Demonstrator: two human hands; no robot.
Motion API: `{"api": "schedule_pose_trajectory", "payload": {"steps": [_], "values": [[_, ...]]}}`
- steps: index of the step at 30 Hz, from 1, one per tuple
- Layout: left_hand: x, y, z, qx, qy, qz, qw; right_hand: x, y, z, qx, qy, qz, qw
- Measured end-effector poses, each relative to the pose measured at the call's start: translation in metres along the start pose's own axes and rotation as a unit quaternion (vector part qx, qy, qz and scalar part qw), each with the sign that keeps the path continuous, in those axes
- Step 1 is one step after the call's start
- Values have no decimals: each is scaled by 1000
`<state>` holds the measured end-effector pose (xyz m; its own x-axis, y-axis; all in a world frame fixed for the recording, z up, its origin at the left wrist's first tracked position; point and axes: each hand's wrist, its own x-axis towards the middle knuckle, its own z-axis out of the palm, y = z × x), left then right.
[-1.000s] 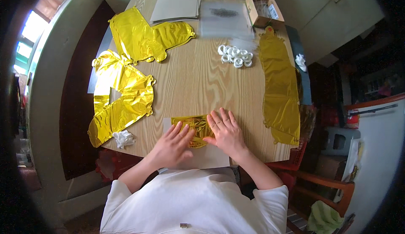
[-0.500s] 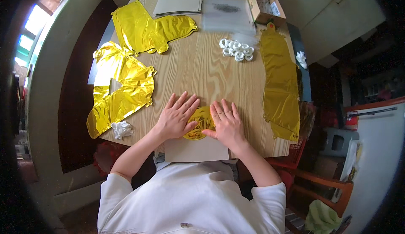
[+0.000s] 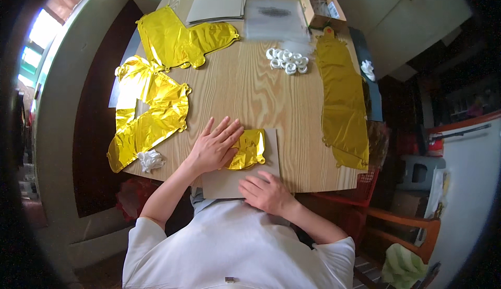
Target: Folding gold foil sheets and placing them with cardboard inserts for packaging.
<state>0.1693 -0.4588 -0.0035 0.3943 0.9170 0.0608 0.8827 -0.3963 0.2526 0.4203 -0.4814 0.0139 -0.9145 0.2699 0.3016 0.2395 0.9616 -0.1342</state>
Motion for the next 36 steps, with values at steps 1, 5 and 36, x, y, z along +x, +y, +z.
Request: {"api": "schedule_pose_trajectory", "payload": {"steps": [1,5,36], "values": [[1,0,0,-15,-5,17,1000,-4,-3,6,-9,24,-4,1000],[4,5,-5,-49,-23,52,997,-4,-14,-2,-5,62,-13,998],[-26,59,11,0,-16,-14,1000,-72,118,-30,-128,136,494,849]]}}
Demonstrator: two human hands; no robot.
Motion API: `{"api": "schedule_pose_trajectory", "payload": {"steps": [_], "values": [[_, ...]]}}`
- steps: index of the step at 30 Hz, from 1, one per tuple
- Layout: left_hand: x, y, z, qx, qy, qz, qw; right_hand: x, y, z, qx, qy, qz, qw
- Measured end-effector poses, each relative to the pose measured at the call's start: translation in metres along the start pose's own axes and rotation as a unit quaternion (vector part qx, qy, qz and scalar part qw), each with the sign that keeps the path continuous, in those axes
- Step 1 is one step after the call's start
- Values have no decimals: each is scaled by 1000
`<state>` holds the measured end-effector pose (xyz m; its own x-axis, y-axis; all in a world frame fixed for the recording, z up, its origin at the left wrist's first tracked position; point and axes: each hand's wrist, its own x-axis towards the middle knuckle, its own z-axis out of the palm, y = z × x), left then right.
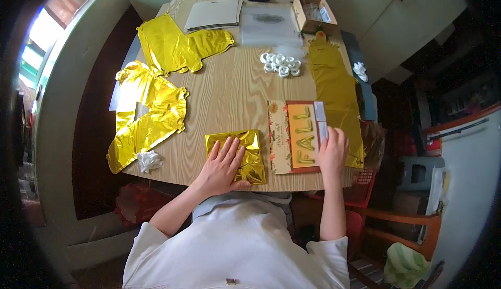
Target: Folding gold foil sheets and placing them with cardboard inserts for packaging.
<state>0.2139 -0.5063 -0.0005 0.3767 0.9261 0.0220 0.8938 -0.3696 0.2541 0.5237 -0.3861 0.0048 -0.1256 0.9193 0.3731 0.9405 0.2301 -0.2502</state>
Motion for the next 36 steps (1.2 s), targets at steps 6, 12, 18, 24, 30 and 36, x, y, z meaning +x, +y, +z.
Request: {"api": "schedule_pose_trajectory", "payload": {"steps": [6,12,18,24,30,36], "values": [[1,1,-1,-8,15,-8,1000,-5,-92,13,149,-87,-246,954],[0,2,0,-10,18,-21,1000,-18,-142,46,144,-147,-359,910],[-1,3,-1,-26,38,-34,998,-19,-141,54,109,-140,-355,918],[-5,1,6,-50,65,-34,996,-20,-141,55,103,-141,-349,921],[-1,-6,0,-176,57,-89,979,-21,-139,60,95,-141,-348,922],[10,-8,8,-19,92,-121,988,-21,-142,59,111,-140,-340,923]]}}
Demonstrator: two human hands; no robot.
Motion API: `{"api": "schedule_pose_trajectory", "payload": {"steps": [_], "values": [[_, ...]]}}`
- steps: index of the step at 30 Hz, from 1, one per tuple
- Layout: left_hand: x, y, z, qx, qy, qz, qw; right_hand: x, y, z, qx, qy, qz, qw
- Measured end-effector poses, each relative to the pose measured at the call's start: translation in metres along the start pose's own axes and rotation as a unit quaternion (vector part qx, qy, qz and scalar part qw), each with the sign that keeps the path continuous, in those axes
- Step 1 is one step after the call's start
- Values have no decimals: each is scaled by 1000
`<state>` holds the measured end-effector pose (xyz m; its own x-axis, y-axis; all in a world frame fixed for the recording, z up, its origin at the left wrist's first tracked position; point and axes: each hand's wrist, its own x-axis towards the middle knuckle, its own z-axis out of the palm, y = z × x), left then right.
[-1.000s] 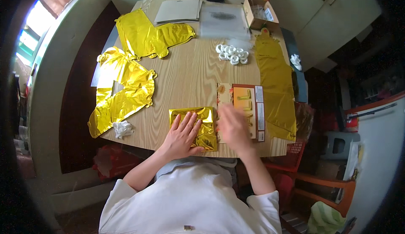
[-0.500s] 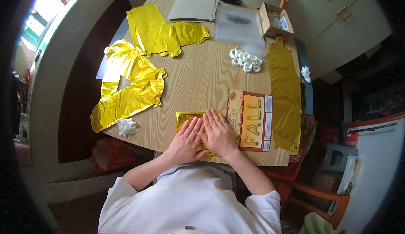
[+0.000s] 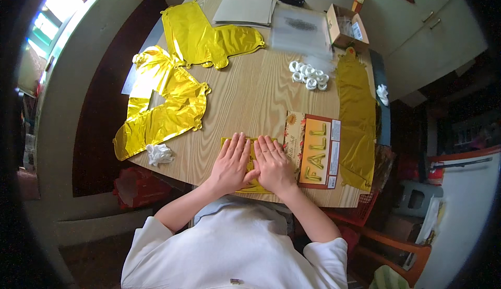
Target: Folding gold foil sheets and placing them with cardboard inserts for packaging.
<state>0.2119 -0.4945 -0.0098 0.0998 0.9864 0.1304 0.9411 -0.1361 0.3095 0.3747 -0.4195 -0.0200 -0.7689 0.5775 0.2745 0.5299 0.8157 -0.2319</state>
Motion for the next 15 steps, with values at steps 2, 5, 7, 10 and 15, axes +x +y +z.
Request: {"api": "schedule_pose_trajectory", "payload": {"steps": [2,5,7,10,15], "values": [[-4,-2,3,14,-7,2,1000,1,-1,-2,-9,-4,1,1000],[-10,-4,3,21,-10,6,1000,0,-2,-3,-23,-8,5,1000],[-13,-6,-1,36,-18,2,999,-1,-2,-3,-28,-9,7,1000],[-16,-10,-5,43,-34,-8,998,0,-2,-7,-19,-13,8,1000],[-19,-16,-7,39,-43,-12,998,0,11,-13,5,-50,2,999]]}}
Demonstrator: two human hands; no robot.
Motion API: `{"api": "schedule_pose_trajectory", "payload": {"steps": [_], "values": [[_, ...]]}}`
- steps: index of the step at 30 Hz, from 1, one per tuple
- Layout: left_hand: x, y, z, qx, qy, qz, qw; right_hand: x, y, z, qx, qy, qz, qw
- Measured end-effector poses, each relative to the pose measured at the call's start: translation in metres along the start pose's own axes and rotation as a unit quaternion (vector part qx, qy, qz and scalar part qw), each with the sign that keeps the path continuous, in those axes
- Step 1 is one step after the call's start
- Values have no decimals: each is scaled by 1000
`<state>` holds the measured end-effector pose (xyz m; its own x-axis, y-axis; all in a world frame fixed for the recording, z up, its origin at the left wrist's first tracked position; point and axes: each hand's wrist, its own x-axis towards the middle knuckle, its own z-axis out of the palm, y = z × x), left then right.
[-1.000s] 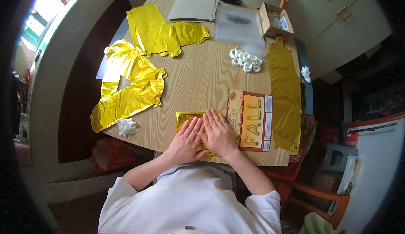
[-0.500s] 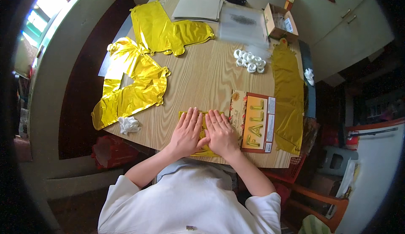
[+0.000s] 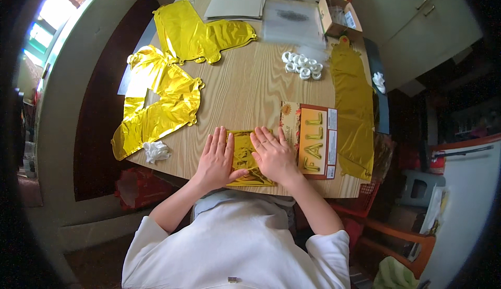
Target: Folding gold foil sheets and placing them with cardboard inserts for packaging.
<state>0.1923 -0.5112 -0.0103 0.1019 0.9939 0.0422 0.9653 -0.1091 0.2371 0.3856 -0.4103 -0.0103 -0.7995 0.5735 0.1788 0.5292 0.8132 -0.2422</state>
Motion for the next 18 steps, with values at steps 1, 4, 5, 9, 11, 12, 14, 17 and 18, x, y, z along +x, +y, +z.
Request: {"api": "schedule_pose_trajectory", "payload": {"steps": [1,4,5,9,11,12,14,17,18], "values": [[0,-1,0,4,-2,1,1000,-1,4,-2,-3,-7,-6,1000],[0,-1,-1,19,-6,-8,1000,-3,11,-5,0,-32,-16,999],[0,-1,0,26,-7,-10,1000,-4,12,-6,-4,-37,-20,999],[-2,-2,-2,22,-12,-22,999,-5,12,-6,-7,-22,-22,999],[-2,0,-4,27,-18,-27,999,-7,14,-3,-9,-8,-23,1000],[-3,1,-4,33,-19,-31,999,-7,14,-4,-10,-7,-25,1000],[-2,4,-7,39,-11,-18,999,-7,14,-6,-13,-6,-28,999],[1,16,-16,-16,-19,103,994,-7,14,-6,-7,-14,-25,1000],[0,21,-14,-29,-24,116,993,-7,13,-6,-6,-14,-23,1000]]}}
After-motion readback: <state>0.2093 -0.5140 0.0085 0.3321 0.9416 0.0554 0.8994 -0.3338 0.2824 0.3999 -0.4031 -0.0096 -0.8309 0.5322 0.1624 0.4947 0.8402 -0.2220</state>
